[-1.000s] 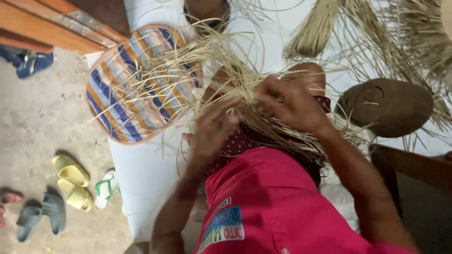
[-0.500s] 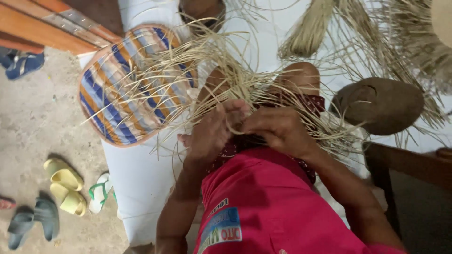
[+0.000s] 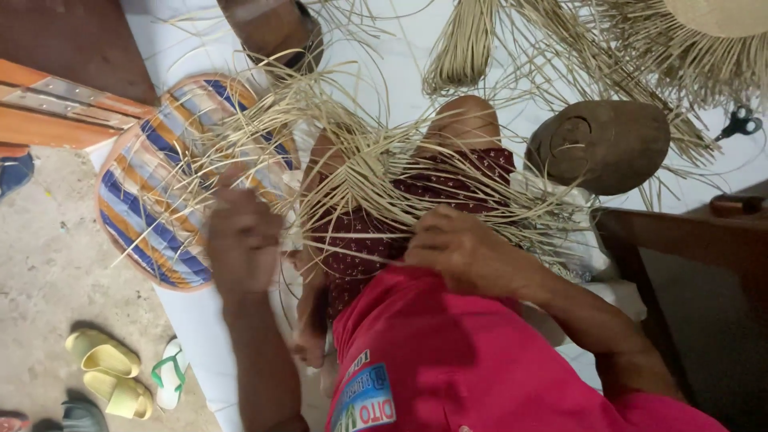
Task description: The person sits on the floor and weaves dried straw fibers by hand. They repeatedly pull, align, and interlace strands to form a woven mat or bundle, occasionally adjusting the position of the material on their lap.
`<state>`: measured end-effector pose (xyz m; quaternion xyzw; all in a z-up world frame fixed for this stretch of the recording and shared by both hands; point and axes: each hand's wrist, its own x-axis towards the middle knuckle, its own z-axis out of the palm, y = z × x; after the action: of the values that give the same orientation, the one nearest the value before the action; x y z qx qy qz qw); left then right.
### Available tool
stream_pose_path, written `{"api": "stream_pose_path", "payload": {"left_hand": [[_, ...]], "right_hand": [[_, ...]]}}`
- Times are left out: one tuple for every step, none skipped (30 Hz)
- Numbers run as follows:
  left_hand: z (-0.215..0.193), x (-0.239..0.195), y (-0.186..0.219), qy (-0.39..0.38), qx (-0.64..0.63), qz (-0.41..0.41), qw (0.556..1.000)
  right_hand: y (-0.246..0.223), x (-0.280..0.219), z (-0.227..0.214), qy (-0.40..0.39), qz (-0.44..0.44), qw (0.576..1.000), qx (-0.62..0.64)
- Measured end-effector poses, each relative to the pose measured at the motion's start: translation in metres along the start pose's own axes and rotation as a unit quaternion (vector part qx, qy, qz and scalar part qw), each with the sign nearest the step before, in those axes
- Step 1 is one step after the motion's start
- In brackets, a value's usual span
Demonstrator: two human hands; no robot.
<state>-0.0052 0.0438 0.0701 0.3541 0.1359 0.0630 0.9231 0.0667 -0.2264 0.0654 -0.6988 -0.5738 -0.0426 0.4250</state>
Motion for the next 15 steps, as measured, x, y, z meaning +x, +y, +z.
{"api": "stream_pose_path", "payload": {"left_hand": [[-0.009,-0.007,0.019,0.068,0.083,0.076,0.991],[-0.027,-0.011,0.035,0.071,0.083,0.080,0.991],[-0.045,-0.017,0.051,0.073,0.075,0.117,0.988],[-0.064,-0.024,0.067,0.076,0.067,0.154,0.983],[-0.073,-0.029,0.076,0.086,0.069,0.158,0.981],[-0.082,-0.034,0.085,0.188,0.083,0.192,0.960],[-0.091,-0.038,0.094,0.286,0.095,0.226,0.927],[-0.113,-0.047,0.103,0.294,0.095,0.231,0.923],[-0.135,-0.054,0.111,0.313,0.138,0.289,0.894],[-0.156,-0.062,0.118,0.331,0.181,0.345,0.859],[-0.178,-0.074,0.128,0.336,0.179,0.350,0.856],[-0.200,-0.085,0.137,0.407,0.170,0.350,0.826],[-0.223,-0.098,0.146,0.476,0.160,0.347,0.792],[-0.245,-0.113,0.151,0.480,0.158,0.350,0.788],[-0.267,-0.128,0.156,0.519,0.168,0.340,0.766]], "right_hand": [[0.005,-0.002,-0.008,-0.026,0.026,0.998,0.047],[0.008,-0.006,-0.015,-0.028,0.022,0.998,0.049],[0.012,-0.010,-0.022,-0.058,0.041,0.992,0.104],[0.016,-0.013,-0.028,-0.088,0.060,0.982,0.157],[0.020,-0.016,-0.024,-0.093,0.055,0.980,0.166],[0.023,-0.018,-0.021,-0.080,0.056,0.980,0.174],[0.028,-0.018,-0.018,-0.067,0.056,0.979,0.182],[0.026,-0.012,-0.013,-0.073,0.051,0.978,0.189],[0.025,-0.005,-0.008,-0.086,0.043,0.975,0.200],[0.023,0.002,-0.003,-0.099,0.035,0.972,0.210],[0.022,0.006,0.002,-0.104,0.029,0.971,0.213],[0.021,0.009,0.007,-0.113,0.022,0.969,0.220],[0.019,0.012,0.012,-0.122,0.016,0.966,0.227],[0.017,0.018,0.015,-0.127,0.012,0.965,0.229],[0.014,0.023,0.018,-0.121,0.010,0.961,0.247]]}}
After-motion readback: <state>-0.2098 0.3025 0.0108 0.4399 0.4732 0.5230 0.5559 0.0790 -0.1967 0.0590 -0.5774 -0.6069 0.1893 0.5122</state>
